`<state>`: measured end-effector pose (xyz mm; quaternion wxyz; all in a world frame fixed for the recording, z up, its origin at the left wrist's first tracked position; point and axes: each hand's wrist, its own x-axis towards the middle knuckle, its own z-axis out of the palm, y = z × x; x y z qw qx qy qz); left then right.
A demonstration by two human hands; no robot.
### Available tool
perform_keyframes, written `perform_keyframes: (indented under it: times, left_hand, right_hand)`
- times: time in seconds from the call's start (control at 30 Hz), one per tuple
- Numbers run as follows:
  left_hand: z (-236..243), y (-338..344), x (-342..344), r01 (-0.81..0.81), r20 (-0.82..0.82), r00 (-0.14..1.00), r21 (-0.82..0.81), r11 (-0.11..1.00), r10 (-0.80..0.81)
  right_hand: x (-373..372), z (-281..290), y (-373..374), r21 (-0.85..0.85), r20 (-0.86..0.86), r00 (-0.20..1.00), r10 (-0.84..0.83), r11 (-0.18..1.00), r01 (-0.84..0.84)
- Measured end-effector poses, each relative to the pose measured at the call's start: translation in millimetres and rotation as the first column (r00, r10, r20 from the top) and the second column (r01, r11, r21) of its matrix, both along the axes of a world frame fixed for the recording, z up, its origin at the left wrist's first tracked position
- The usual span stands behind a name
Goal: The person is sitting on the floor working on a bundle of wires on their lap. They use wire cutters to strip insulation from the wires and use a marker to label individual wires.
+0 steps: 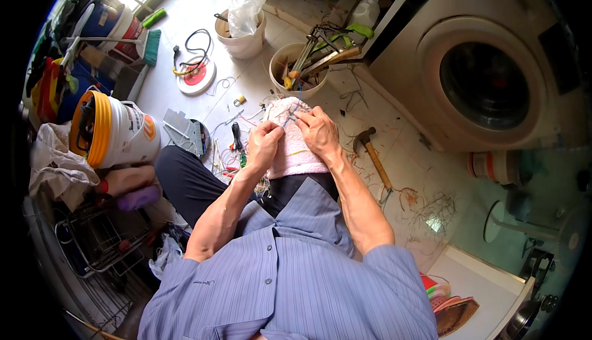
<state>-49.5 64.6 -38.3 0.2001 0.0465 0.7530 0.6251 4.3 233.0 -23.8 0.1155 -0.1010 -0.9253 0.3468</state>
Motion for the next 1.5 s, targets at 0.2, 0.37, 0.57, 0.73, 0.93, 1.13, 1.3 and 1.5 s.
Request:
perform_keyframes:
  times: [0.2,0.37,0.57,0.73,0.93,1.13,1.3,1.5]
  left_hand:
    - [9,-7,11,-0.022,-0.004,1.0,0.034,0.999,0.022]
    - [7,-18,24,-0.06,0.1,0.994,0.134,0.989,0.047]
    - [9,-26,30,-0.085,0.158,0.986,0.2,0.976,0.054]
    - [25,-42,43,-0.1,0.166,0.984,0.193,0.976,0.068]
    - [10,-62,54,-0.068,0.116,0.992,0.173,0.983,0.049]
    - [24,-70,61,-0.089,0.128,0.99,0.215,0.973,0.062]
    - [42,-83,70,-0.084,0.196,0.979,0.158,0.984,0.052]
    - [40,-118,93,-0.07,0.299,0.954,0.164,0.984,0.018]
  right_hand:
    - [0,-2,-3,0.056,-0.033,0.999,-0.012,0.998,0.014]
    - [0,-1,-5,0.049,-0.04,0.999,-0.008,0.999,0.01]
    - [0,2,-8,0.065,-0.034,0.999,-0.009,0.998,0.011]
    - [0,3,-6,0.049,-0.037,0.999,-0.024,0.998,0.025]
    - [2,6,-7,0.059,-0.017,1.0,-0.018,0.998,0.019]
    - [3,7,-10,0.067,-0.046,0.999,0.002,0.998,0.001]
    - [3,7,-10,0.088,-0.047,0.999,0.013,0.996,-0.009]
    - [2,-4,-1,0.035,-0.045,0.998,-0.042,0.998,0.043]
